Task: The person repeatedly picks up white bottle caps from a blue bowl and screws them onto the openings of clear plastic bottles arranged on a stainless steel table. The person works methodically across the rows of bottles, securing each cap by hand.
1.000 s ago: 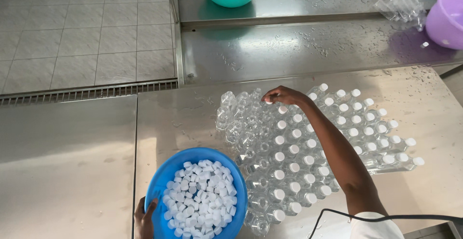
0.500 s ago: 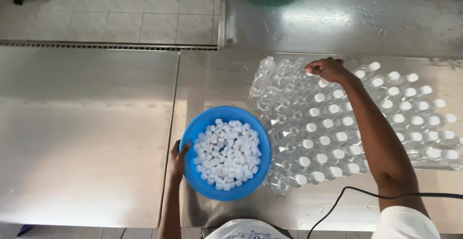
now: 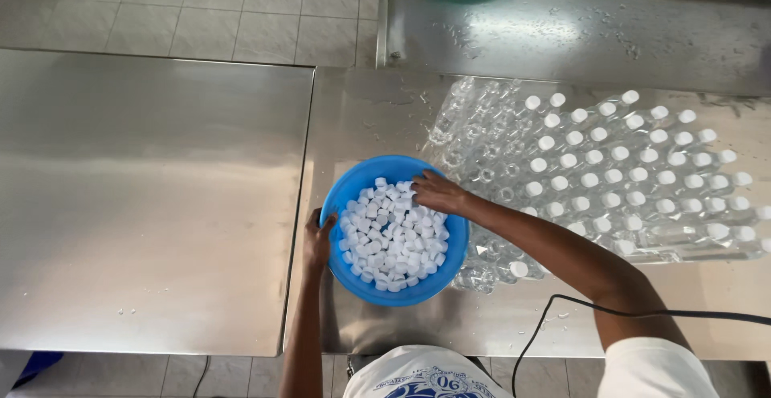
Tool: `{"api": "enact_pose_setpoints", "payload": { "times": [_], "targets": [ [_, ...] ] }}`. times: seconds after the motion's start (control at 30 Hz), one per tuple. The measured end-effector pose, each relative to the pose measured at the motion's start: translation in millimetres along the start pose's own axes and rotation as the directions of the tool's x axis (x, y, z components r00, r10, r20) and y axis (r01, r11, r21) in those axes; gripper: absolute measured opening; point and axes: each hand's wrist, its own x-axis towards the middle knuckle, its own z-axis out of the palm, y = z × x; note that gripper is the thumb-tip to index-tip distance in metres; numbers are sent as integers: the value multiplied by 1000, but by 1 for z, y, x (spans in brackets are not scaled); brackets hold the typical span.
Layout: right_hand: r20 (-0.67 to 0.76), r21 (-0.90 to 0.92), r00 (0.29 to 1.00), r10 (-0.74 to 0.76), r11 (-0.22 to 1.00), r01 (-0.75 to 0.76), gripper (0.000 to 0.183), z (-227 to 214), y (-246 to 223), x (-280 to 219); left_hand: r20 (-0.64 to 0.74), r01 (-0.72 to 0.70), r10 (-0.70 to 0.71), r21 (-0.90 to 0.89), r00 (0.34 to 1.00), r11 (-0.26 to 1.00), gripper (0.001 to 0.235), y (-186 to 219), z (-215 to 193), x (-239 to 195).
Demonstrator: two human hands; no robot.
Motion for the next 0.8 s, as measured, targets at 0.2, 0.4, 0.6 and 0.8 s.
{"api": "enact_pose_setpoints", "payload": {
  "times": [0.2,0.4,0.6,0.8],
  "targets": [
    [281,-901,858,-429,189,390,20,31,76,20,3,10,-10,56,1000,998,38,-16,-7,9],
    [114,-711,967,-227,661,240,18,-56,-56,-12,-14,0,0,16,1000,1000,39,-31,-5,16],
    [-360,-484,933,-1,855,-185,43,-199,-4,-77,-19,35,-35,28,999,999,37,-13,-6,7],
    [-483,-388,850,211,818,-424,39,-241,102,-109,-29,173,-172,40,985,984,54,10,-5,2]
  ]
}}
